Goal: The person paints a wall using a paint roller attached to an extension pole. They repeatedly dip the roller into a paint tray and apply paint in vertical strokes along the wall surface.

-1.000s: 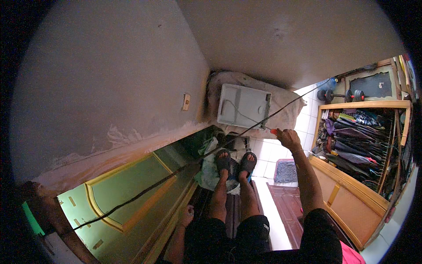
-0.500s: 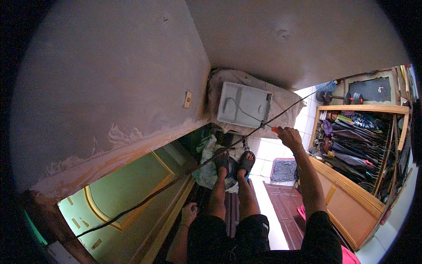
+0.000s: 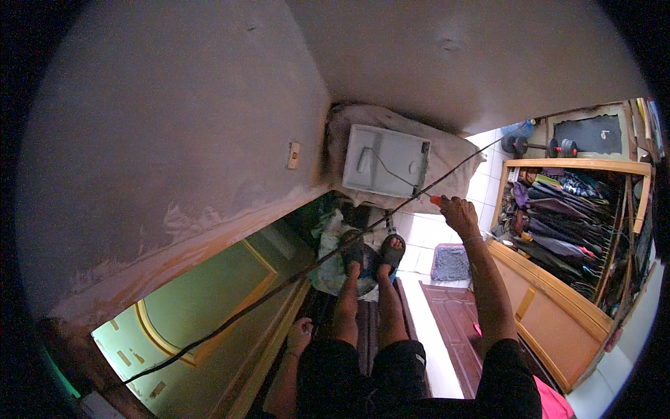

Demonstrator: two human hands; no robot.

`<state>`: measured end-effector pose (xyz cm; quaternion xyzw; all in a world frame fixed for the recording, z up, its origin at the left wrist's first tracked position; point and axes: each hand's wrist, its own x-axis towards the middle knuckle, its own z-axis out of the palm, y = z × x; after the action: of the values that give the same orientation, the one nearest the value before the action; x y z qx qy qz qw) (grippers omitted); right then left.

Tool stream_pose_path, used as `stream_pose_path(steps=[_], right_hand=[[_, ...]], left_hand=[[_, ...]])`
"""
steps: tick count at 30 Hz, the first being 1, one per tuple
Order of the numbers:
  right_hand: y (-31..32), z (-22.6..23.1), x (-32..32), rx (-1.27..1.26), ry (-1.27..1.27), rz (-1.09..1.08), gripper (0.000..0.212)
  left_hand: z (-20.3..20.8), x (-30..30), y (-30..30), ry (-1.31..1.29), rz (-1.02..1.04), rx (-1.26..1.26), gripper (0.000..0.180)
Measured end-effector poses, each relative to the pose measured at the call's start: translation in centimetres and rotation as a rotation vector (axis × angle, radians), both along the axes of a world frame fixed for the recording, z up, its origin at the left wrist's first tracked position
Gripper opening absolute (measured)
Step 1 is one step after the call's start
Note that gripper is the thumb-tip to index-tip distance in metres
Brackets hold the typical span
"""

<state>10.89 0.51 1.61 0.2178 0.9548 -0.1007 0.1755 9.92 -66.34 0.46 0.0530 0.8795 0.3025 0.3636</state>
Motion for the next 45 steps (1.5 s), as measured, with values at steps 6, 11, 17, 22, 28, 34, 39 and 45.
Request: stream_pose_path(steps=[6,11,17,22,28,34,39,45], right_hand=[[0.4,3.6,2.3,-0.057,-0.115,-0.105,0.031],[-0.8,5.5,6.1,-0.104,0.015,-0.131,0.035],[0.4,4.4,4.9,-0.062,-0.061,-0.097,0.029],[1.5,2.8,2.9,0.059,-0.099,-0.026,0.033],[3.9,5.3,5.6,0.023,-0.144,-0.003,0.038],[3.9,3.7,4.9,0.069,-0.029,-0.008,0.030],[3.1,8.5,3.6,0.044,-0.074,-0.012,0.027],[2.3,4.6,4.7,0.040,-0.153,-0.092,0.031]], left_hand=[[0.8,-0.2,0.2,0.076,-0.153,0.006,0.016],[1.2,-1.1,0.8,-0.076,-0.126,-0.087,0.017],[1.1,-0.4,-0.2,-0.039,-0.128,-0.088,0.019],[0.9,-0.5,-0.6,-0.108,-0.045,-0.078,0.016],[1.8,2.4,-6.1,-0.056,-0.164,-0.253,0.012],[1.2,-0.7,0.2,0.037,0.000,-0.048,0.017],[9.6,-4.1,19.1,-0.120,-0.175,0.266,0.030],[25.1,0.7,44.5,-0.224,-0.532,1.099,0.044]])
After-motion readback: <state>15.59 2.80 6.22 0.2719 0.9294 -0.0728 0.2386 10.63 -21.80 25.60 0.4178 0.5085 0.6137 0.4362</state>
